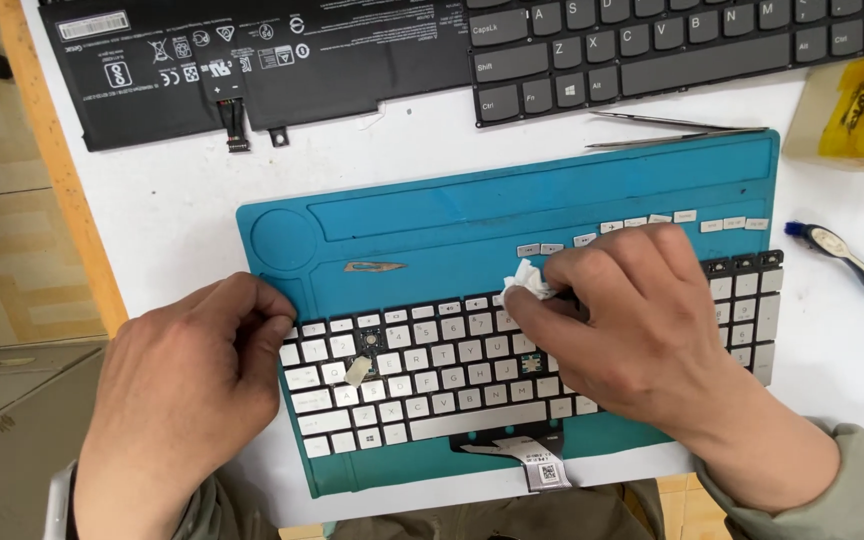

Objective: Cleaning a laptop keyboard frame and reassembling individual keys

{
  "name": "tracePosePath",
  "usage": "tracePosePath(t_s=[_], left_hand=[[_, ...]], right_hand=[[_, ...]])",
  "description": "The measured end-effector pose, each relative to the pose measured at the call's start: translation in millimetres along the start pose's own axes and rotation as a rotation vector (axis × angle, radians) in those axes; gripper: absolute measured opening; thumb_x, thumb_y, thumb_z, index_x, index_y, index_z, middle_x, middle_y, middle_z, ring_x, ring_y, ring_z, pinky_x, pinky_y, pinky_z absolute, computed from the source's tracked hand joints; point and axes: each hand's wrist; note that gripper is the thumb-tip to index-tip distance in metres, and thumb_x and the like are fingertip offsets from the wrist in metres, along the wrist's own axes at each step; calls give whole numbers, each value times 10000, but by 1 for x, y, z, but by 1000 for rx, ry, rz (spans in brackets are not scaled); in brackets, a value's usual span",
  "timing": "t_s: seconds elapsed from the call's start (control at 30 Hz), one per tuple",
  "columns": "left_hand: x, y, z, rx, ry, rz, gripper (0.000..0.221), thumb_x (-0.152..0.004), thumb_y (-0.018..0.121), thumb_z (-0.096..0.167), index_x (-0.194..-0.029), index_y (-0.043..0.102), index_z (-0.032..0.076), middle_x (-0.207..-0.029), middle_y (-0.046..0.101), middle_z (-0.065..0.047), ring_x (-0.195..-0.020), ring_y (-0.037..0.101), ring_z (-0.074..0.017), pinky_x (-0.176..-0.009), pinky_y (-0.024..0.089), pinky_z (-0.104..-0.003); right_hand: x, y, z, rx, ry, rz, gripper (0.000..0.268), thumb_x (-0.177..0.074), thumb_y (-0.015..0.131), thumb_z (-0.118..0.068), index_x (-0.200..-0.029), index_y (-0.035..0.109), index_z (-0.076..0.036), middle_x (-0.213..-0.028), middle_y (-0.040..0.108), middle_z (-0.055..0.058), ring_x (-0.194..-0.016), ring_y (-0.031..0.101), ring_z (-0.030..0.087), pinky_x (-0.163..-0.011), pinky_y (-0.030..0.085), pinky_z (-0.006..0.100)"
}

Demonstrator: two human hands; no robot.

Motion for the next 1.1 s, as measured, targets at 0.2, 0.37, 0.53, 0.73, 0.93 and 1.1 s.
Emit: tracePosePath(t_s=[0.2, 0.37, 0.53, 0.73, 0.93, 1.1], left_hand=[[-1, 2, -3, 3, 45, 28, 69, -874, 585, 248, -846, 643, 274, -717, 735, 102, -679, 650, -291, -602, 462, -451], [-1, 1, -3, 4, 44, 22, 72, -879, 581, 252, -841, 641, 267, -709, 728, 108, -651, 646, -277, -583, 458, -447], [-1, 2, -3, -13, 35, 19, 66, -866, 580, 253, -829, 632, 269, -710, 720, 115, -656, 639, -286, -588, 459, -451], [-1, 3, -4, -11, 35, 17, 55, -865, 583, 278, -853, 637, 281, -738, 734, 114, -725, 665, -285, -612, 472, -460], [13, -1, 4, -59, 56, 70, 104, -924, 561, 283, -933, 662, 261, -830, 744, 90, -669, 647, -382, -533, 468, -529], [36, -9, 56, 423, 848, 451, 264, -977, 641, 57, -1238, 645, 22, -1170, 620, -188, -974, 680, -293, -826, 608, -362]], right_hand=[[1, 1, -3, 2, -39, 25, 280, -928, 717, 60, -1013, 763, -203, -881, 570, 62, -763, 541, 273, -701, 373, 402], [4, -2, -1, 28, 0, -18, 348, -896, 606, 118, -986, 735, -193, -941, 595, 75, -802, 546, 294, -702, 369, 421], [1, -1, -4, -7, -7, 28, 276, -941, 687, 51, -1010, 769, -203, -865, 552, 52, -752, 526, 274, -696, 364, 414], [3, -1, -1, 46, 21, -12, 466, -822, 510, 186, -966, 731, -197, -897, 574, 59, -790, 530, 282, -699, 339, 422], [4, -5, 0, 29, 22, -17, 409, -846, 470, 169, -936, 678, -171, -933, 556, 70, -790, 480, 296, -683, 341, 419], [13, -29, -10, -979, 415, 105, 86, -921, 642, -37, -923, 723, -7, -871, 670, 128, -701, 660, 204, -640, 531, 292]])
Point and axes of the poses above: each hand's wrist, its own x-axis away from the middle knuckle, its own y-axis out of the palm, z = x × y
